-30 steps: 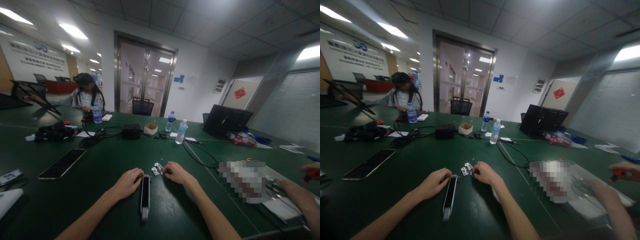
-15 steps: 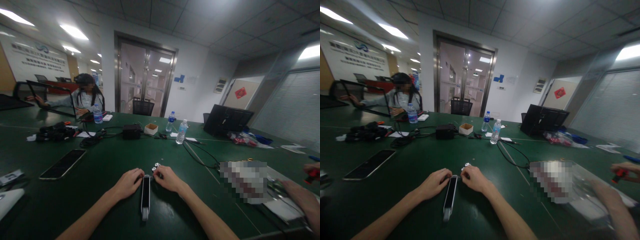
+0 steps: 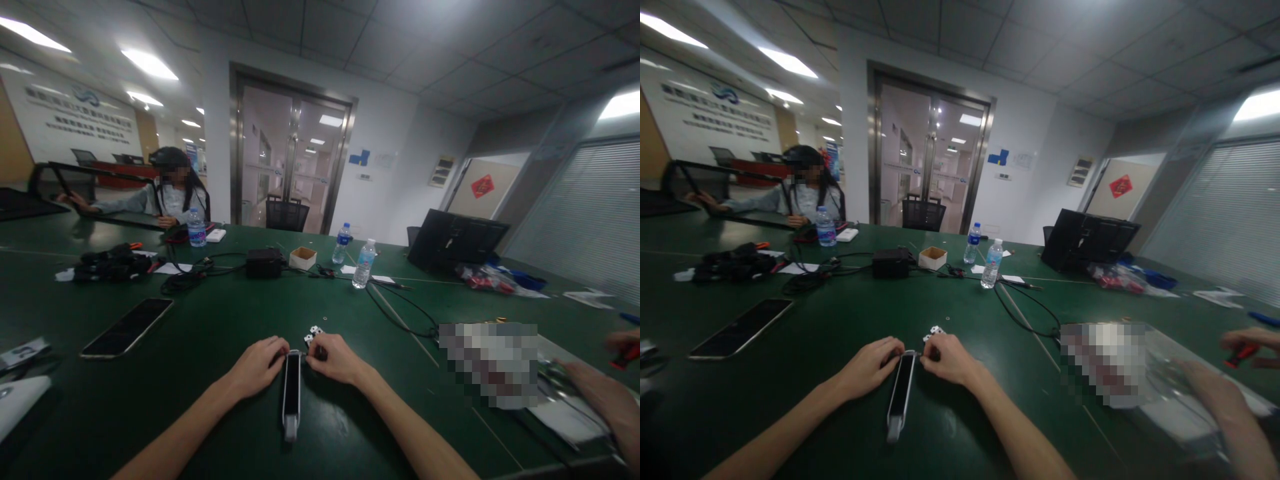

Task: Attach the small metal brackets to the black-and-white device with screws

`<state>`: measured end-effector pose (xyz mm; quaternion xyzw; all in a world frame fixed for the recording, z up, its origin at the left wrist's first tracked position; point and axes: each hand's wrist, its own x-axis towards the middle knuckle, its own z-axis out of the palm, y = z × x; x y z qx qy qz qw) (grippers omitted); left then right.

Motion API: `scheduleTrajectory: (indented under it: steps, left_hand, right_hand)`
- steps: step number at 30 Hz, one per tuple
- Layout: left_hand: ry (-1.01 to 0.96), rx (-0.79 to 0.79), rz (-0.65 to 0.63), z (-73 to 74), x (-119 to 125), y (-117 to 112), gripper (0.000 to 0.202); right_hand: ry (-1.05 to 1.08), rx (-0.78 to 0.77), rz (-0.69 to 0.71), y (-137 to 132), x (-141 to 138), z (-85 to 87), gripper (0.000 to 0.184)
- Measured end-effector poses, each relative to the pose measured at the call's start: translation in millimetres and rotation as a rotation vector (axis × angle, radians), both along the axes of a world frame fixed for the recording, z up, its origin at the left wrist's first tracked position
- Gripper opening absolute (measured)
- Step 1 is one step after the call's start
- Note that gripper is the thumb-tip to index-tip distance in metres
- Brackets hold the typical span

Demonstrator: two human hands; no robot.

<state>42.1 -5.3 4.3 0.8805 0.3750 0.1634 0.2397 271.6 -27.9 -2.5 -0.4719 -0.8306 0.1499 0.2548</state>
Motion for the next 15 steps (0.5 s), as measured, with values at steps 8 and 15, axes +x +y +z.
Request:
scheduleTrajectory:
  steps: [8, 15]
  left_hand:
    - [-0.007, 0.039, -0.011, -1.8, 0.3, 0.6, 0.019]
    - [-0.014, 0.035, -0.012, -1.7, -0.3, 0.3, 0.019]
  right_hand:
    - [0.018, 0.049, 0.014, 1.3, 0.9, -2.6, 0.006]
    - [0.045, 0.071, 0.022, 2.5, 1.6, -5.6, 0.008]
